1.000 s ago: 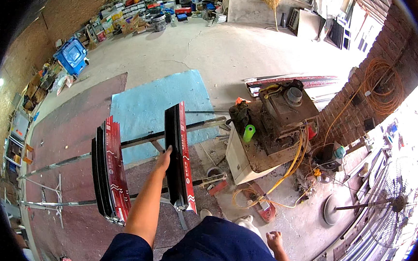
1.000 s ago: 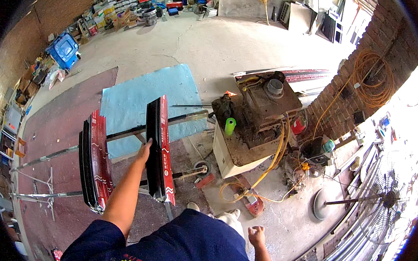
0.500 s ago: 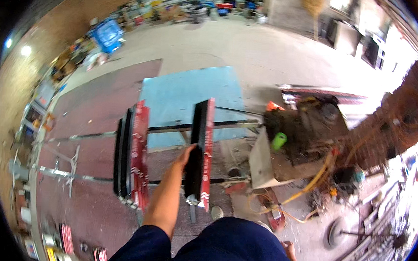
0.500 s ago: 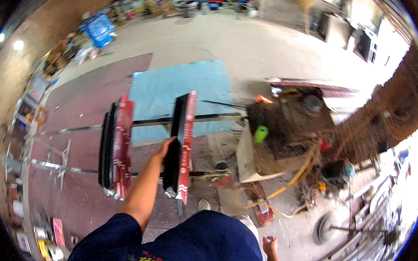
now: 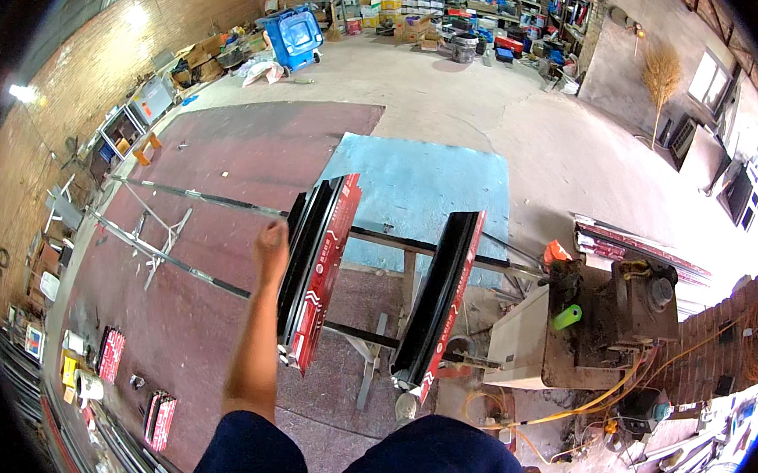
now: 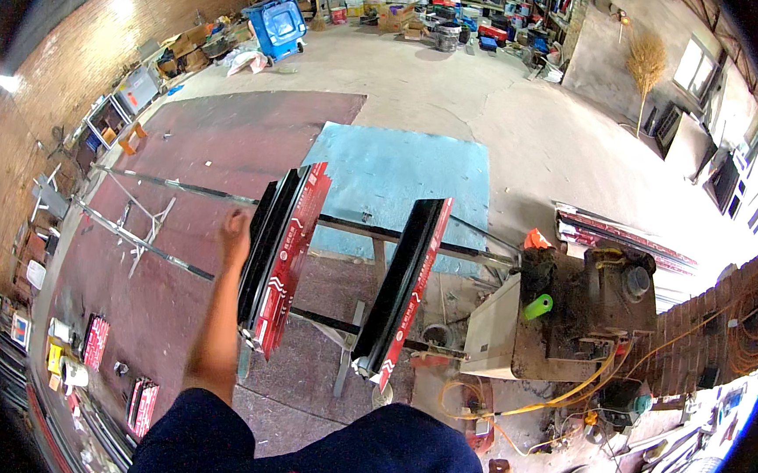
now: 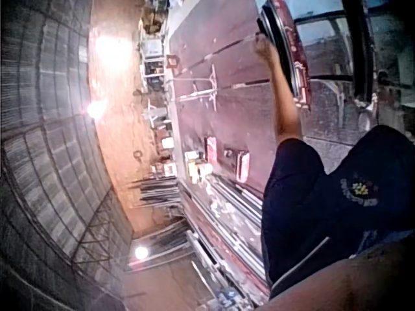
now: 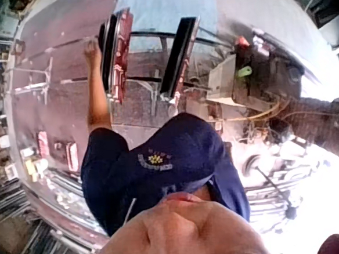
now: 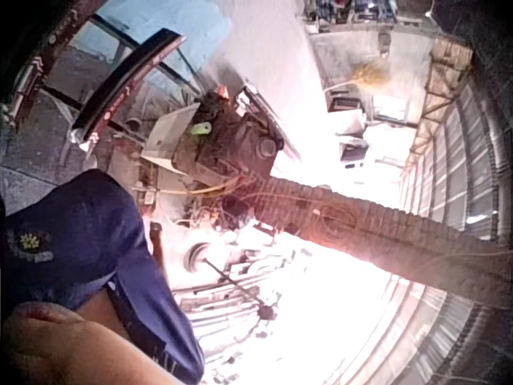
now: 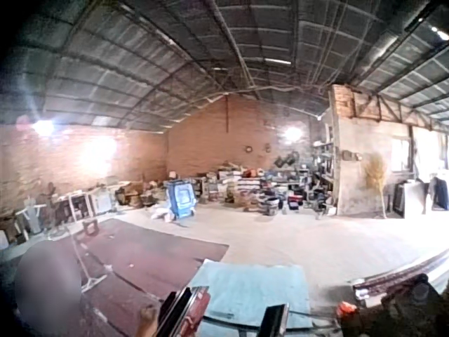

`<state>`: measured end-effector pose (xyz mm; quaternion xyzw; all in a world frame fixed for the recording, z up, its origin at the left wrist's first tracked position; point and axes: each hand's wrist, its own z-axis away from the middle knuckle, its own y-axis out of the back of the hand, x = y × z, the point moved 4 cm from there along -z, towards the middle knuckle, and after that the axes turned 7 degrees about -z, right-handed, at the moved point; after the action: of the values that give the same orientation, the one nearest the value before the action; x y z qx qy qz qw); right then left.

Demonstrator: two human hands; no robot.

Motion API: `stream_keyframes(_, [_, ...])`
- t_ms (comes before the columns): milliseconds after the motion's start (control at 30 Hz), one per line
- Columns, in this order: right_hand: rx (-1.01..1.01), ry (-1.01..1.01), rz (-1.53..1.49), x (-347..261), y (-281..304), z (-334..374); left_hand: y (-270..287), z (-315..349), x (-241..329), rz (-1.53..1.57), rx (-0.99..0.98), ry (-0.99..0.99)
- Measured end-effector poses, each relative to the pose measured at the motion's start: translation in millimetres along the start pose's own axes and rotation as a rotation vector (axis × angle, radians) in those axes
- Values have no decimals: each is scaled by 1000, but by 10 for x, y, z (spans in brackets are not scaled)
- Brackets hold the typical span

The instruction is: The person repeatedly picks up long black metal profiles from a table, carries them to a machine, feeds them through, and returns them to the table. This cycle is performed multiple times with several profiles.

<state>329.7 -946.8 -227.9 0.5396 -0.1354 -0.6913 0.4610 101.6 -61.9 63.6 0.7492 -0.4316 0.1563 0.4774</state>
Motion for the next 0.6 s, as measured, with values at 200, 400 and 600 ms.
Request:
stream_keyframes(200, [-11,136,-50,-256,-5,85,-147,193,-1598,-527,-503,471])
stream_keyframes(400, [-48,39,12,-356,-3,129,-209,280,-1630,-712,-441,234])
stream_keyframes(600, [-48,7,37,-345,49,205,-15,134,-1481,-623,-319,186])
